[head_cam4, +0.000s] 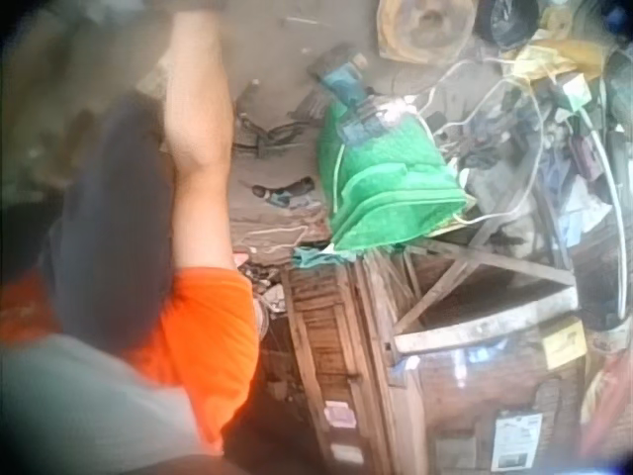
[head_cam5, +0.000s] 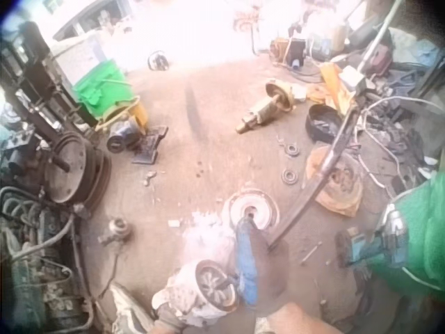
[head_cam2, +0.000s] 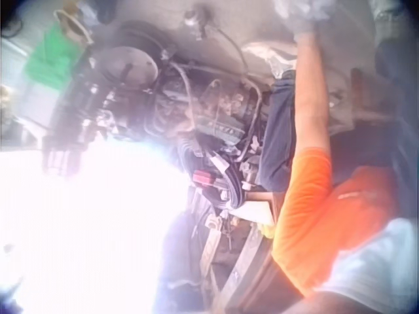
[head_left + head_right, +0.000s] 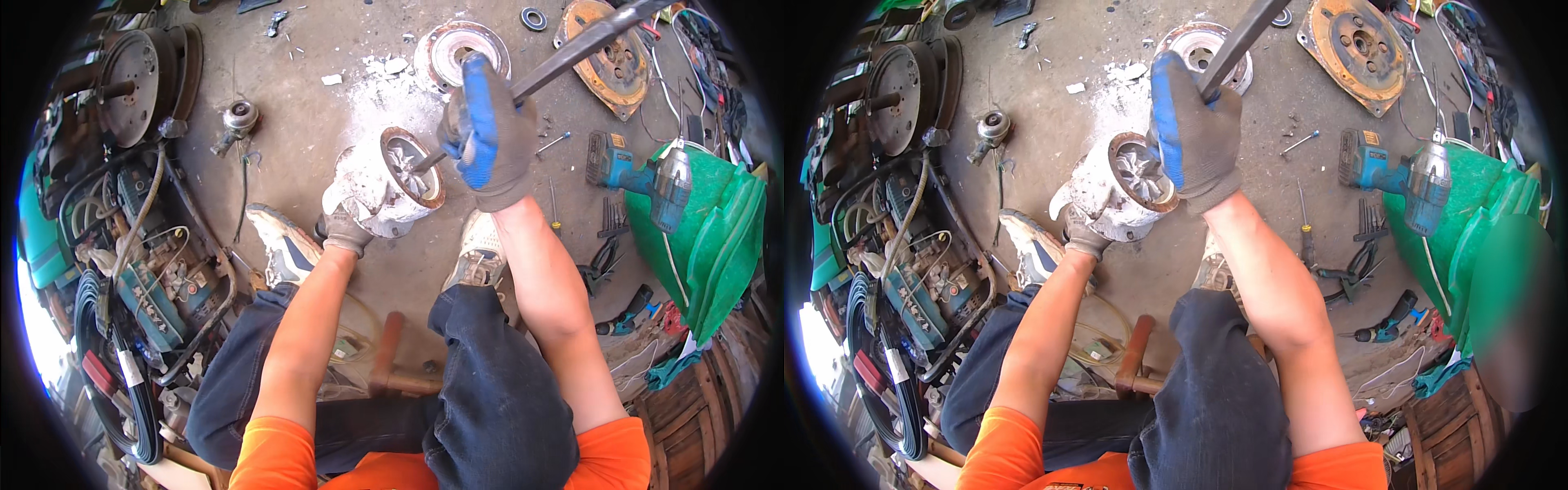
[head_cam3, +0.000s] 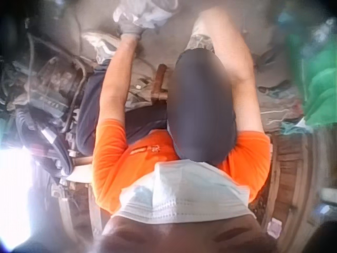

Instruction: The person uses a hammer, pry bar, and impact driver to disassemble a white cylindrical mechanical housing, removing internal components and debris while seated on a low stool in a workshop.

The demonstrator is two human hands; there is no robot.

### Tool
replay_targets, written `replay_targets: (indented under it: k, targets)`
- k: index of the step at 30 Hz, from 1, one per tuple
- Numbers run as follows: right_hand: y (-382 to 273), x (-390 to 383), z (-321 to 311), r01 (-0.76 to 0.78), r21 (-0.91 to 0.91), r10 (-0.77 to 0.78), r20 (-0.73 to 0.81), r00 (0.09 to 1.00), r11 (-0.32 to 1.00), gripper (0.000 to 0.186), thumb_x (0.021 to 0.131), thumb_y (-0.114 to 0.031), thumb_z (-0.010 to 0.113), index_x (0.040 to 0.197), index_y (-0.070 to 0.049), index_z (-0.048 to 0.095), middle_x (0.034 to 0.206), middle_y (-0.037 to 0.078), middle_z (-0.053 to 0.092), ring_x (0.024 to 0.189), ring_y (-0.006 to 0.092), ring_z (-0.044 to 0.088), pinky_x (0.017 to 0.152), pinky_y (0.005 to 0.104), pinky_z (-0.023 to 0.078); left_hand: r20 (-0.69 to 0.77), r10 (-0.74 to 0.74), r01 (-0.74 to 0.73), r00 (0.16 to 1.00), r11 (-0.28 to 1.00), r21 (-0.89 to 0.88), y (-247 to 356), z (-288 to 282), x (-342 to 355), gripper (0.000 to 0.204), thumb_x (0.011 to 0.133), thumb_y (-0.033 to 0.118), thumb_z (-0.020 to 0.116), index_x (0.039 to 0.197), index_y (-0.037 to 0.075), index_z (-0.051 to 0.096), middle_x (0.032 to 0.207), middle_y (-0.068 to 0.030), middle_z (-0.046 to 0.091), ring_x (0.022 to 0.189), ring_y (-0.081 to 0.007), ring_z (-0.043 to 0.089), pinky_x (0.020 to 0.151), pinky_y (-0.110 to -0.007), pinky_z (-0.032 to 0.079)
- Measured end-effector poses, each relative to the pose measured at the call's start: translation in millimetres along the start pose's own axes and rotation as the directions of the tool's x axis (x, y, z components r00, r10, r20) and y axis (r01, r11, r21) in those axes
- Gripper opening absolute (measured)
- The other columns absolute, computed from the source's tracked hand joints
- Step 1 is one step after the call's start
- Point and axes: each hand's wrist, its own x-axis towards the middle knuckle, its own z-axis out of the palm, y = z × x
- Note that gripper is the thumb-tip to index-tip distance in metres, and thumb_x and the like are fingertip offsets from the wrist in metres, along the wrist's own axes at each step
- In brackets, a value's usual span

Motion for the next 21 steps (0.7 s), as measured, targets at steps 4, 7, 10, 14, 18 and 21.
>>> replay_targets:
  k: [4,7,10,14,18,21]
  targets:
    - [-49.1,31.1,-21.9,0.285,0.161,-0.324,0.343,0.881,0.945,0.029,0.096,-0.027,0.059,0.072,-0.011,0.052,0.056,-0.002,0.047,0.043,0.0064,0.044,0.036,0.0244,0.034,-0.034,-0.030,0.028,0.999,0.999,-0.039,-3.3,9.3,-0.6,0.053,0.083,0.047,0.055,0.125,0.016,0.060,0.127,-0.0081,0.061,0.118,-0.0267,0.055,0.100,-0.039,0.043]
    - [-24.5,24.4,-21.4,0.100,0.100,-0.122,0.244,0.962,0.990,0.028,0.095,-0.028,0.059,0.074,-0.011,0.051,0.056,-0.002,0.047,0.042,0.0062,0.042,0.036,0.0246,0.033,-0.023,0.008,-0.008,1.000,1.000,-0.029,3.3,6.2,3.5,0.050,0.085,0.047,0.054,0.124,0.017,0.061,0.124,-0.0058,0.063,0.115,-0.0243,0.057,0.099,-0.037,0.043]
    - [24.4,3.3,-2.8,-0.063,-0.056,0.060,-0.057,0.997,0.996,0.036,0.097,-0.031,0.054,0.066,-0.013,0.048,0.049,-0.002,0.040,0.039,0.0080,0.039,0.037,0.0264,0.031,-0.017,-0.053,0.051,0.998,0.995,-0.082,-11.5,24.5,-9.1,0.050,0.085,0.048,0.054,0.124,0.017,0.061,0.124,-0.0055,0.063,0.116,-0.0236,0.057,0.099,-0.038,0.044]
    - [-27.7,22.2,-23.1,0.042,0.124,-0.076,0.291,0.954,0.991,0.028,0.094,-0.028,0.061,0.073,-0.010,0.055,0.056,-0.002,0.051,0.047,0.0052,0.049,0.041,0.0229,0.037,-0.037,-0.050,0.049,0.998,0.999,-0.021,-10.6,27.3,-0.6,0.051,0.084,0.049,0.055,0.124,0.018,0.061,0.126,-0.0054,0.062,0.117,-0.0242,0.057,0.099,-0.038,0.044]
    - [-50.8,17.6,-0.1,0.345,-0.066,-0.341,0.070,0.938,0.936,0.033,0.096,-0.028,0.058,0.068,-0.012,0.051,0.051,-0.002,0.046,0.041,0.0058,0.044,0.038,0.0237,0.033,0.025,-0.080,0.081,0.996,0.996,-0.037,-10.7,28.1,-12.8,0.055,0.082,0.051,0.056,0.127,0.019,0.060,0.129,-0.0052,0.060,0.119,-0.0240,0.055,0.100,-0.037,0.043]
    - [6.1,0.9,-5.4,0.042,0.047,-0.044,0.040,0.998,0.998,0.034,0.095,-0.027,0.059,0.066,-0.012,0.048,0.048,-0.003,0.043,0.036,0.0070,0.038,0.034,0.0255,0.029,-0.025,-0.052,0.051,0.998,0.998,-0.046,-5.5,24.6,-5.5,0.053,0.083,0.051,0.055,0.127,0.021,0.060,0.128,-0.0035,0.061,0.119,-0.0232,0.056,0.100,-0.036,0.044]
